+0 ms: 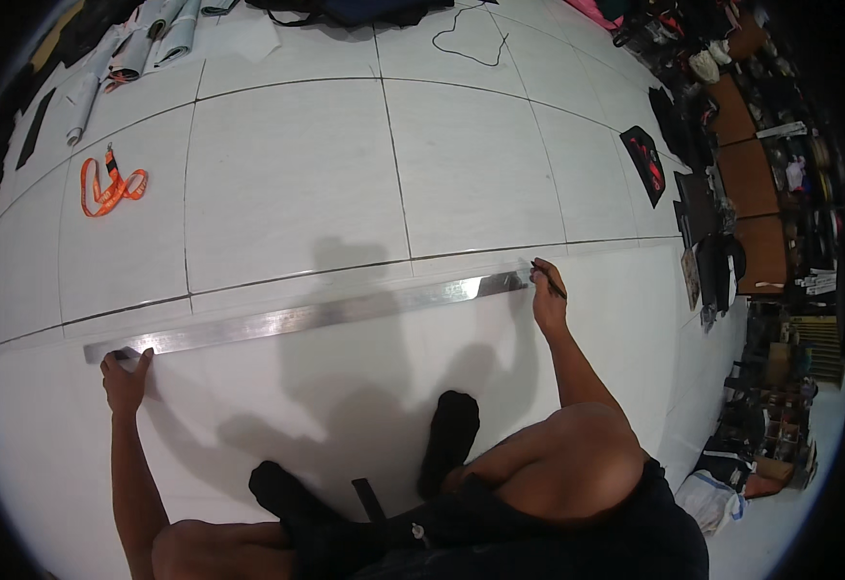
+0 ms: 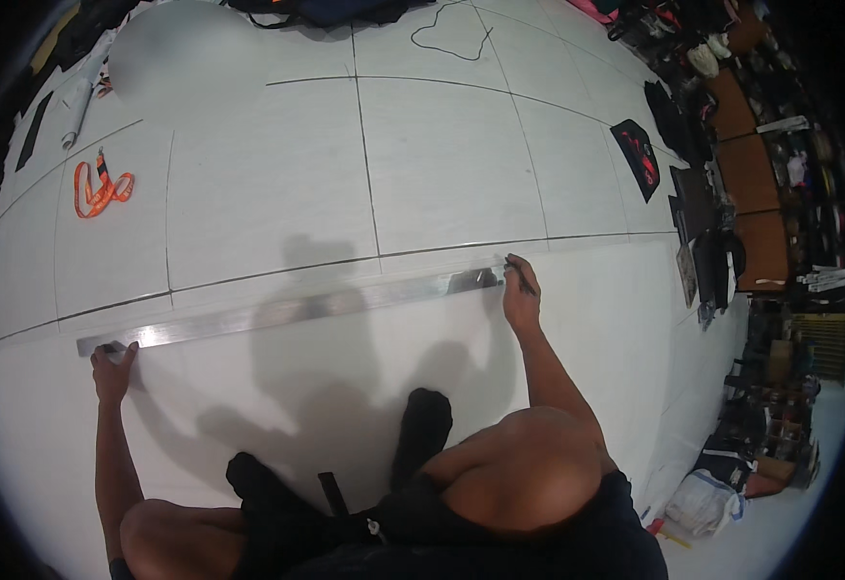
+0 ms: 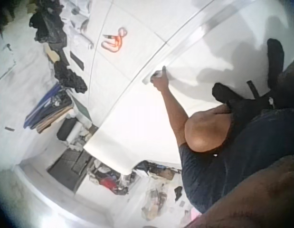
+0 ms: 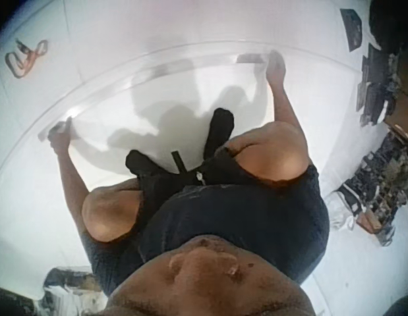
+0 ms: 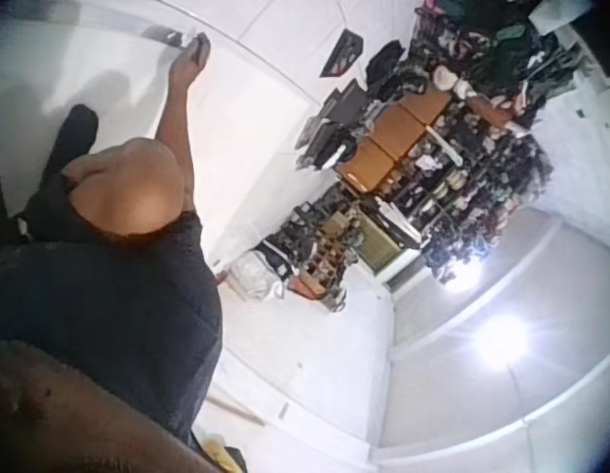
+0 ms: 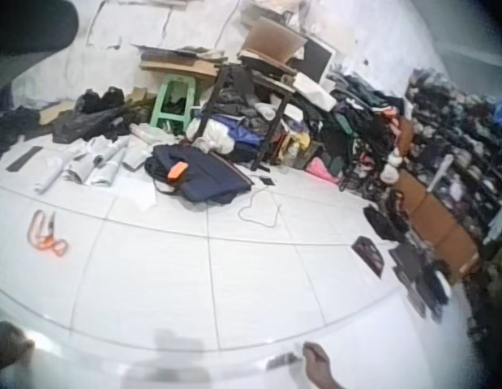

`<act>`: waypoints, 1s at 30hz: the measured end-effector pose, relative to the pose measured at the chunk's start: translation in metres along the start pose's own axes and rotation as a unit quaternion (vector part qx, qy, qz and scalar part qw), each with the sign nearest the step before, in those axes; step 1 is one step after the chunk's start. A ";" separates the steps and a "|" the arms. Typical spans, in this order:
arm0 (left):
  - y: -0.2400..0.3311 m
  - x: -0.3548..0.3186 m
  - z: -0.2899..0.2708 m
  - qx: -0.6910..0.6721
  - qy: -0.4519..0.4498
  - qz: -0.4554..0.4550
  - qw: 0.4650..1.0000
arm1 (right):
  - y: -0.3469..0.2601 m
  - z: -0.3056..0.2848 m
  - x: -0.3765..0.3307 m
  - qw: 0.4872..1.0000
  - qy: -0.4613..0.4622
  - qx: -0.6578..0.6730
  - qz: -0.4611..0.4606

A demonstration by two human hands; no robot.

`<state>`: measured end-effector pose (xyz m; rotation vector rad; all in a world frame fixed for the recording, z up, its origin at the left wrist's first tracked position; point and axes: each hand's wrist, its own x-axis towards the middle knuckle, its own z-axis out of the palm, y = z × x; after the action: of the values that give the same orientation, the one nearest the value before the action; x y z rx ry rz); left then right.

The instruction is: The person uses a straightedge and a pen to mark lines on a large piece of white fabric spread on the floor.

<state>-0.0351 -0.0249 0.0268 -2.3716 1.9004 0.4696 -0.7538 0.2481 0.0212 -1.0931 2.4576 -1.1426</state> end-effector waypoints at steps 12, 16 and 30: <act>-0.011 0.004 -0.002 -0.016 -0.019 0.009 1.000 | -0.010 0.007 0.014 0.994 -0.046 -0.063 0.083; -0.010 0.004 0.002 -0.006 -0.006 0.003 1.000 | -0.006 0.006 0.016 0.990 -0.060 -0.090 0.090; 0.002 -0.008 -0.005 -0.004 -0.013 -0.039 0.999 | -0.060 0.029 0.012 0.952 -0.169 -0.247 -0.069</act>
<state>-0.0378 -0.0190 0.0338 -2.4217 1.7916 0.4988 -0.7166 0.1978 0.0463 -1.4668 2.4668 -0.3133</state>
